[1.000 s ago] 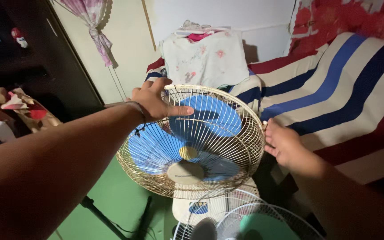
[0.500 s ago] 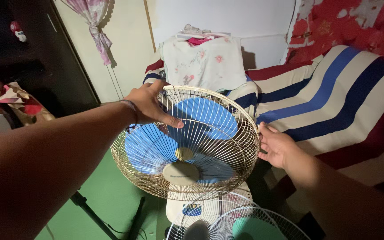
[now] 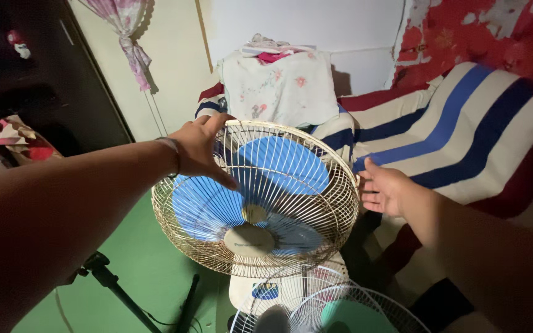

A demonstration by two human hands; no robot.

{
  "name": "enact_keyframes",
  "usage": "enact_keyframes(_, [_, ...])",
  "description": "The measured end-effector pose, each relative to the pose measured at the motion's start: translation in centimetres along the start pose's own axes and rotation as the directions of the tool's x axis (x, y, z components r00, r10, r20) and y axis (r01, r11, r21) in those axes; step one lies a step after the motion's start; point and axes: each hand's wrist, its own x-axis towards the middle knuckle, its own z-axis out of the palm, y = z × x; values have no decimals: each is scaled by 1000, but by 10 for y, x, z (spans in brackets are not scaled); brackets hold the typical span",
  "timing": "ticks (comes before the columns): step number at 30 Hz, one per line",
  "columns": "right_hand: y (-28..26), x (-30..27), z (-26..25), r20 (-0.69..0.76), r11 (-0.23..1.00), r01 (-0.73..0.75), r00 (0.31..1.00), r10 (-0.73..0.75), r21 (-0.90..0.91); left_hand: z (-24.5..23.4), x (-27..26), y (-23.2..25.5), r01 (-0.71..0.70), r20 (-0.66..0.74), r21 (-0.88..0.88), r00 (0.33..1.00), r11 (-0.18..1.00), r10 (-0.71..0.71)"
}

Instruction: The person attaches a blue fan blade to the motor hub of a pedestal fan and secures it with a nut. They then place the front wire cage over the blades and rotate it to lock it into place.

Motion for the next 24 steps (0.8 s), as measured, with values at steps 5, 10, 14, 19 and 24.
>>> enact_keyframes(5, [-14, -20, 30, 185, 1000, -16, 983, 21, -25, 4, -2, 1, -52, -82, -40, 995, 998, 49])
enact_keyframes(10, [-22, -52, 36, 324, 999, -5, 946, -7, 38, 8, -4, -1, -32, -117, -45, 993, 998, 26])
enact_keyframes(14, [-26, -59, 31, 320, 983, 29, 947, 31, -180, 4, -1, -5, -68, -131, -30, 989, 997, 63])
enact_keyframes(19, [-25, -50, 25, 330, 963, 66, 944, 25, -262, 4, 0, -6, -75, -110, 11, 991, 997, 76])
enact_keyframes(24, [-28, -28, 14, 310, 972, 36, 950, 39, -233, 11, 0, -11, -138, -156, 1, 978, 990, 136])
